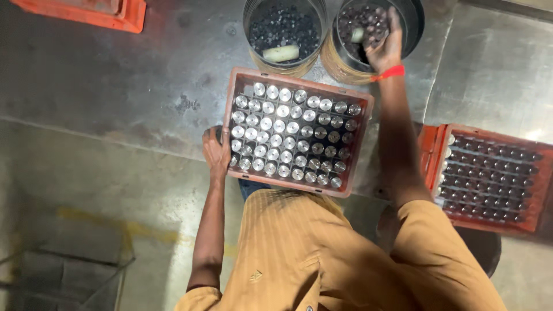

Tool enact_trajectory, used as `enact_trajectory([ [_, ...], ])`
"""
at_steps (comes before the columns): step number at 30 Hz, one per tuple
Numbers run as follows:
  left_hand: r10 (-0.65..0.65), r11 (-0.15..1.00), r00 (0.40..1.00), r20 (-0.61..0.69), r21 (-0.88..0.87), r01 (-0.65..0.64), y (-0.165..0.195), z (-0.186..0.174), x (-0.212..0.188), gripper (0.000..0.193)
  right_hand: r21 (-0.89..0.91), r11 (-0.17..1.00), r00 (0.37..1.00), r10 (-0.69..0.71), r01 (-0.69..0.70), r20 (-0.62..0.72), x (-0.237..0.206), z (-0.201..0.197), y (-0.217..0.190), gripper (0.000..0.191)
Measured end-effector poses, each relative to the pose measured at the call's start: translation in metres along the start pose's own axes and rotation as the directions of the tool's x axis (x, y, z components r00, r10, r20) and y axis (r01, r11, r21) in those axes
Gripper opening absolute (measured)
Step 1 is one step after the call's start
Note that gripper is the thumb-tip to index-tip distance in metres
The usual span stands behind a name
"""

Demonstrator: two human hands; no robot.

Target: The person places cylindrical metal candle molds one at a time into the cells of a slotted tray on a steel worktable, occasionally picking up a mold from a nearby crate and pressing it into position. Buckets of dark wax and finished white candles sit on the table beside the tray.

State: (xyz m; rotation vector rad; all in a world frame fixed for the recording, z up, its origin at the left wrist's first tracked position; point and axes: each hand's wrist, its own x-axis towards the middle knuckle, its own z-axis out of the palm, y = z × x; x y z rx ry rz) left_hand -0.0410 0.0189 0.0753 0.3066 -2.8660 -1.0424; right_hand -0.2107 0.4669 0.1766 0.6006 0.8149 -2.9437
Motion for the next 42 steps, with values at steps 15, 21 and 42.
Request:
enact_trajectory([
  [15,0.363,0.905,0.909,-0.208,-0.157,-0.397,-0.008,0.002,-0.007,0.032,-0.169,0.983,0.998,-0.066,0.067,0.01,-0.127,-0.029,0.194,0.025],
  [21,-0.073,0.359,0.919,0.388,-0.849,0.387,0.03,0.019,-0.031,0.039,-0.606,0.769,0.955,-0.293,0.206,-0.048,-0.177,0.009,0.291,0.019],
  [42,0.097,-0.538,0.576,0.812,-0.444,0.716,-0.021,0.028,-0.051,0.033,-0.931,0.245,0.935,-0.296,0.27,0.193,-0.203,0.01,0.331,0.013],
])
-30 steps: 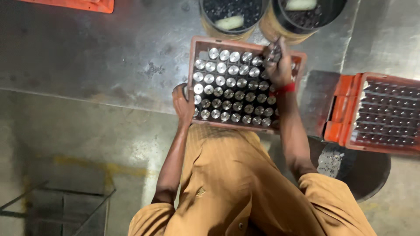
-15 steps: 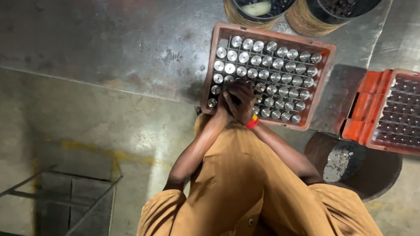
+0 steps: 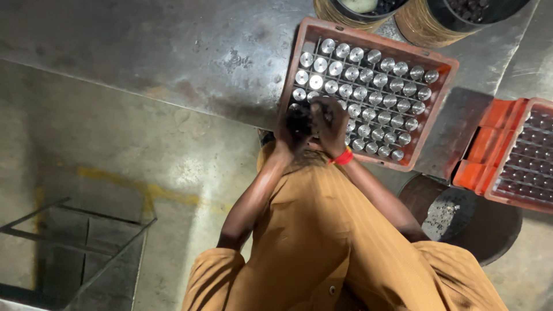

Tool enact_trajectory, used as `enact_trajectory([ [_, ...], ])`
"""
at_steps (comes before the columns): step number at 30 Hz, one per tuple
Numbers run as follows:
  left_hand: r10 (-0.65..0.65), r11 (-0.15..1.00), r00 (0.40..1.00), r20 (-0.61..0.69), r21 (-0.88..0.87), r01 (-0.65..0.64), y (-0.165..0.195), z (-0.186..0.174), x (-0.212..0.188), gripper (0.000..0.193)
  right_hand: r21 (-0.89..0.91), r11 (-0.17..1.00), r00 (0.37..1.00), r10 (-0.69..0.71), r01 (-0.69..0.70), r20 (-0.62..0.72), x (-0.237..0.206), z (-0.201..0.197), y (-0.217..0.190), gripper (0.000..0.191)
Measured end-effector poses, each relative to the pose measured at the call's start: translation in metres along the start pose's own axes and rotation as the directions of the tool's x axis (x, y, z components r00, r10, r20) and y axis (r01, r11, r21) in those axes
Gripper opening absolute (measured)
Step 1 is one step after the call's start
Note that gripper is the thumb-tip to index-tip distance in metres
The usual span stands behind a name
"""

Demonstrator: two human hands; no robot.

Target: The person places cylindrical metal candle molds one at a time into the cells of a slotted tray on a steel worktable, occasionally picking up a mold from a nearby crate and pressing it into position. Buckets of dark wax and finished white candles sit on the table beside the tray.

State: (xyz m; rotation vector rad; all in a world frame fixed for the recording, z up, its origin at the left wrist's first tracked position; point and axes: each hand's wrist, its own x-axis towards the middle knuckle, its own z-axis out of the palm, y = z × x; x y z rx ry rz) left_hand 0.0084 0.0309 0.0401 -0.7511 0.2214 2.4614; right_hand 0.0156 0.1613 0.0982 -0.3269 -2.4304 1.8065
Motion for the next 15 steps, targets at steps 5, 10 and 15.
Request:
enact_trajectory([
  [5,0.201,0.957,0.978,0.047,0.205,-0.207,0.042,-0.014,-0.021,0.031,-0.03,0.991,0.976,-0.123,0.13,0.177,0.009,0.005,0.026,0.03],
  [10,0.221,0.969,0.975,-0.013,0.12,-0.218,0.062,-0.034,-0.028,0.025,-0.285,0.954,0.946,0.007,0.09,0.325,-0.011,0.014,0.055,0.024],
  [15,0.212,0.972,0.974,0.076,0.09,-0.218,0.067,-0.044,-0.033,0.02,-0.384,0.779,0.839,-0.315,0.496,0.444,-0.009,0.033,0.069,0.015],
])
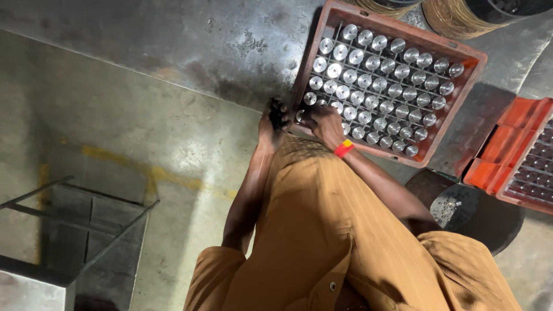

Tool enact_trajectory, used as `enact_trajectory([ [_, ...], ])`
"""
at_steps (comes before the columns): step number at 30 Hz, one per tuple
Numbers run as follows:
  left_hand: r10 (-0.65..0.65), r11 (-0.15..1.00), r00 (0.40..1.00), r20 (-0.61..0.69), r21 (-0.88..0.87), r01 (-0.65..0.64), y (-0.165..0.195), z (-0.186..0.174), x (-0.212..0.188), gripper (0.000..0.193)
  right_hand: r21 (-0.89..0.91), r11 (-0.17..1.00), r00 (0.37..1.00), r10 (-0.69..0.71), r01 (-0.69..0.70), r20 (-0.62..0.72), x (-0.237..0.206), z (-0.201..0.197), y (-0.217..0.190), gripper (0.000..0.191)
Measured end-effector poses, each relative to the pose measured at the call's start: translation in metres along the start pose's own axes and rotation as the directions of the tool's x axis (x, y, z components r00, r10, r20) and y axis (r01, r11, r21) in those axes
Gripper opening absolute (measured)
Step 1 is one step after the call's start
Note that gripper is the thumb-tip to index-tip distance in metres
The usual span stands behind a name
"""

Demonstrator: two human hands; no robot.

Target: The person places cylindrical metal candle molds one at a time into the cells of a slotted tray on a steel worktable, occasionally picking up a mold from a nearby crate and pressing it into position. Buckets of dark wax and finished white candles sit on the table beside the tray.

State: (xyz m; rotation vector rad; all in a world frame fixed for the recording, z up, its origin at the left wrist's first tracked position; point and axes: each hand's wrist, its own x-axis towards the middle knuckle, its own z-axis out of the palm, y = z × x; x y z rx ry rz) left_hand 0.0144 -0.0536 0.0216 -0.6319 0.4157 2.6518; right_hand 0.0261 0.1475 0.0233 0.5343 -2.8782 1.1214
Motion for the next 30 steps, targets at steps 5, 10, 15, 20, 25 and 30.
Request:
enact_trajectory([
  [5,0.041,0.989,0.999,-0.024,0.142,-0.037,-0.002,0.001,-0.002,0.021,-0.108,0.991,0.996,0.081,-0.077,0.034,0.021,0.006,-0.004,0.024],
  [10,0.136,0.817,0.981,-0.136,0.576,-0.033,-0.014,0.015,0.006,0.027,0.337,0.868,0.929,0.365,-0.364,0.065,0.018,-0.01,-0.007,0.025],
  [15,0.382,0.357,0.908,0.174,0.878,-0.318,-0.037,0.026,0.021,0.035,0.517,0.784,0.924,0.38,-0.343,0.037,0.008,-0.011,-0.008,0.025],
  [20,0.277,0.545,0.96,-0.034,0.829,-0.128,-0.04,0.02,0.019,0.036,0.62,0.678,0.853,0.522,-0.396,-0.026,0.007,-0.007,0.001,0.022],
  [25,0.185,0.822,0.971,-0.149,0.565,-0.07,-0.022,0.017,0.011,0.032,0.325,0.902,0.908,0.363,-0.286,-0.21,0.009,-0.016,0.003,0.016],
  [30,0.169,0.845,0.961,-0.217,0.535,-0.028,-0.013,0.021,0.008,0.019,-0.023,0.998,0.957,0.056,-0.066,-0.284,0.026,-0.016,-0.003,0.014],
])
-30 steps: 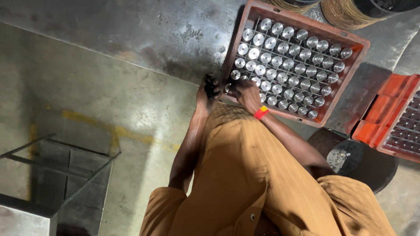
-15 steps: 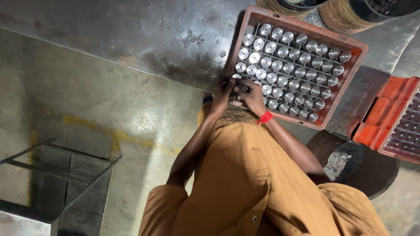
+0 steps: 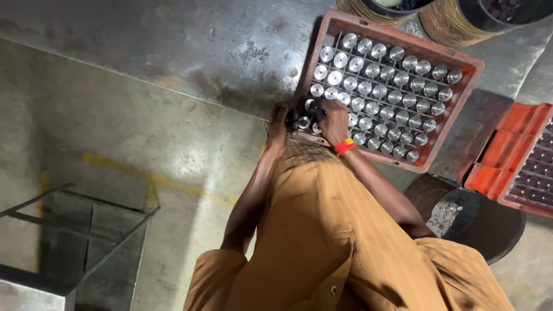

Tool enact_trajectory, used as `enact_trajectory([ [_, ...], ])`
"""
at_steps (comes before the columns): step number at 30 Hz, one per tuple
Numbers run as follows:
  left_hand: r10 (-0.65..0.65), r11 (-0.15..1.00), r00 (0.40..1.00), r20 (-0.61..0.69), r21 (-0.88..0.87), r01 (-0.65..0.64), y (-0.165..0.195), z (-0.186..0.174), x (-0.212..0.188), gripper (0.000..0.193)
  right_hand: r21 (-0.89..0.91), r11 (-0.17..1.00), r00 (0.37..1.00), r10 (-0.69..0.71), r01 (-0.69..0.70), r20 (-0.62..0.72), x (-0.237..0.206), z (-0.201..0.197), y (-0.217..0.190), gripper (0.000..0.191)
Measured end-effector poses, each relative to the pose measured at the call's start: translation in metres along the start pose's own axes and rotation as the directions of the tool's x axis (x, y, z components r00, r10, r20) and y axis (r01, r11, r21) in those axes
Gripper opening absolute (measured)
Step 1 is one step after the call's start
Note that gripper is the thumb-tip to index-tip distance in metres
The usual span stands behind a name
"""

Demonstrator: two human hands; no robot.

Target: The person places cylindrical metal candle molds one at a time into the cells of a slotted tray on a steel worktable, occasionally picking up a mold from a nearby crate and pressing it into position. Buckets of dark wax and finished white candles sit on the table beside the tray.

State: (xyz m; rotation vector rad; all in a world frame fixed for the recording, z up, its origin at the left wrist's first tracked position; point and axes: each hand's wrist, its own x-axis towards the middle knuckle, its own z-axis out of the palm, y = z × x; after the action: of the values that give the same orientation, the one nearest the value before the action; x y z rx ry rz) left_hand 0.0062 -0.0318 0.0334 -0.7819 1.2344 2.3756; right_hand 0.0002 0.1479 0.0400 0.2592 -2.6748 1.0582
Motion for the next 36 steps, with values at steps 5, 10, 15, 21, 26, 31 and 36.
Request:
enact_trajectory([
  [5,0.054,0.998,0.998,0.031,0.019,-0.054,-0.006,-0.003,0.003,0.018,-0.024,0.988,0.98,0.156,-0.154,0.124,0.012,0.008,-0.002,0.013],
  [10,0.025,0.999,0.999,0.031,-0.027,-0.024,-0.01,0.003,0.008,0.027,-0.05,0.995,0.994,0.085,-0.082,0.064,0.01,0.008,0.0,0.018],
  [15,0.082,0.995,0.994,0.075,0.042,-0.086,-0.007,0.014,0.007,0.031,-0.019,0.94,0.916,0.337,-0.341,0.217,0.021,0.007,0.003,0.015],
  [21,0.221,0.928,0.969,0.111,0.282,-0.244,-0.006,0.018,0.012,0.03,0.335,0.792,0.859,0.486,-0.511,0.16,0.007,-0.003,0.002,0.017],
  [26,0.451,0.688,0.85,0.271,0.5,-0.525,-0.019,0.023,0.013,0.034,0.486,0.772,0.904,0.266,-0.408,0.336,-0.015,0.005,0.003,0.021],
  [31,0.5,0.714,0.846,0.187,0.464,-0.525,-0.015,0.022,0.016,0.03,0.628,0.57,0.834,0.486,-0.529,0.261,0.001,0.005,0.004,0.019],
  [36,-0.074,0.965,0.985,0.158,-0.239,0.111,0.004,0.004,0.011,0.029,0.1,0.993,0.998,0.067,-0.069,0.021,0.025,-0.018,0.007,0.009],
])
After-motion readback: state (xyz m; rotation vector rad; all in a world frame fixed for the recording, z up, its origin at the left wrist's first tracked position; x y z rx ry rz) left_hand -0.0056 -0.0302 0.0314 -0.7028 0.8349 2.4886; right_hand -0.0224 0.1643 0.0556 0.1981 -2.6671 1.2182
